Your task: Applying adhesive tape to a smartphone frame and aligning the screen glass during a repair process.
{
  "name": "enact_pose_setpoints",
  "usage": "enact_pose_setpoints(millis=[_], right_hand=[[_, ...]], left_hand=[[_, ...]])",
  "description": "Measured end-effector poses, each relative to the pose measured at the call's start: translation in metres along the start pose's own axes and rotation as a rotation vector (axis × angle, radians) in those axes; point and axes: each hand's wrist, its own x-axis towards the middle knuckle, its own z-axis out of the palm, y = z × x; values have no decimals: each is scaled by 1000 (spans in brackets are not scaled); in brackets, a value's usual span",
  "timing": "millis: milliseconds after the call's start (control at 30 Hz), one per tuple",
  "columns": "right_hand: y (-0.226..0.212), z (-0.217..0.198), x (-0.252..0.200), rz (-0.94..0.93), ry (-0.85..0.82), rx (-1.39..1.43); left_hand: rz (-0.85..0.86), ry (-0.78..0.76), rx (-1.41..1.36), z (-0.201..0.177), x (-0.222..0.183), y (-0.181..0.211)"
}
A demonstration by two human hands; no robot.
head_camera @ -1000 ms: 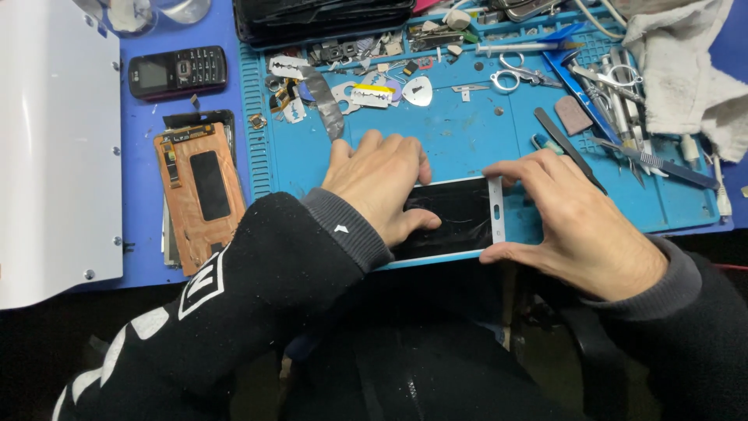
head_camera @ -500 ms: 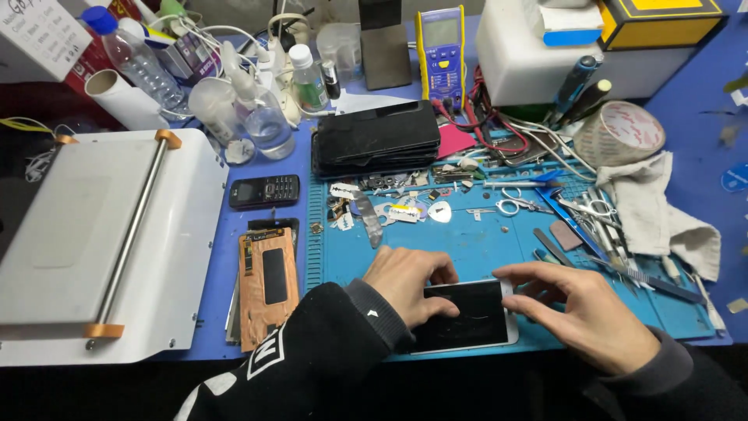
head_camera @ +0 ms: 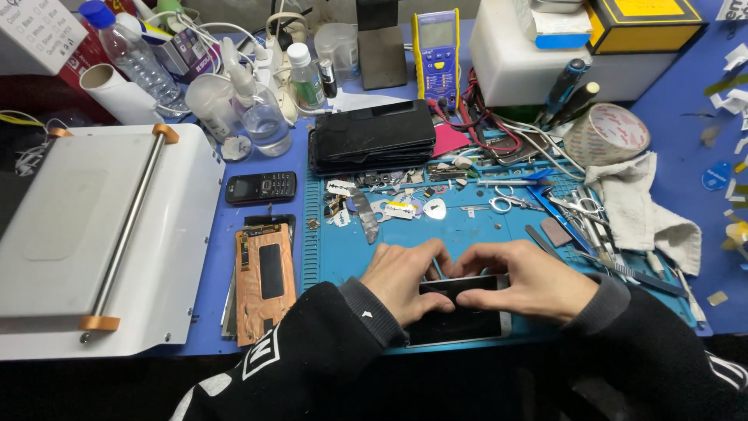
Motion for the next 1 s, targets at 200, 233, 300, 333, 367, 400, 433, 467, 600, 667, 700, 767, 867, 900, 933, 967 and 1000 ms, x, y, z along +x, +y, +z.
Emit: enact_pose_setpoints(millis=[200, 233, 300, 333, 367, 400, 433, 467, 600, 667, 700, 767, 867, 900, 933, 967, 1000], right_hand=[[3, 6, 7, -14, -98, -158], [5, 6, 7, -6, -92, -157], [7, 5, 7, 2, -86, -157], [7, 4, 6, 14, -80, -122], [8, 3, 5, 27, -74, -87], [8, 1, 5, 28, -74, -87], [8, 0, 5, 40, -68, -57], [8, -1, 4, 52, -62, -28], [6, -8, 0, 60, -28, 9], [10, -12, -4, 26, 207, 159], [10, -12, -9, 27, 208, 160], [9, -12, -18, -87, 548, 380], [21, 5, -21, -235, 697, 780], [14, 13, -22, -227, 700, 781], [8, 21, -22, -247, 745, 734], [3, 28, -24, -260, 787, 682], [1, 34, -22, -247, 788, 676]], left_hand=[[1, -2, -45, -3, -3, 1], [11, 6, -35, -4, -3, 2], [20, 13, -26, -7, -4, 3], [23, 16, -47, -10, -5, 4], [26, 19, -69, -12, -5, 5], [27, 19, -70, -10, -4, 1], [24, 44, -122, -7, -3, -3], [22, 68, -173, -4, -2, -7], [27, 146, -145, -26, -9, 6], [200, 498, -61, -43, -11, 12], [201, 496, -60, -56, -21, 21], [121, 724, -342, -83, -41, 39], [52, 650, -794, -59, -44, 35], [49, 644, -798, -45, -40, 33], [43, 527, -1010, -30, -37, 31], [32, 404, -1227, -12, -35, 29], [26, 399, -1239, -10, -33, 35]])
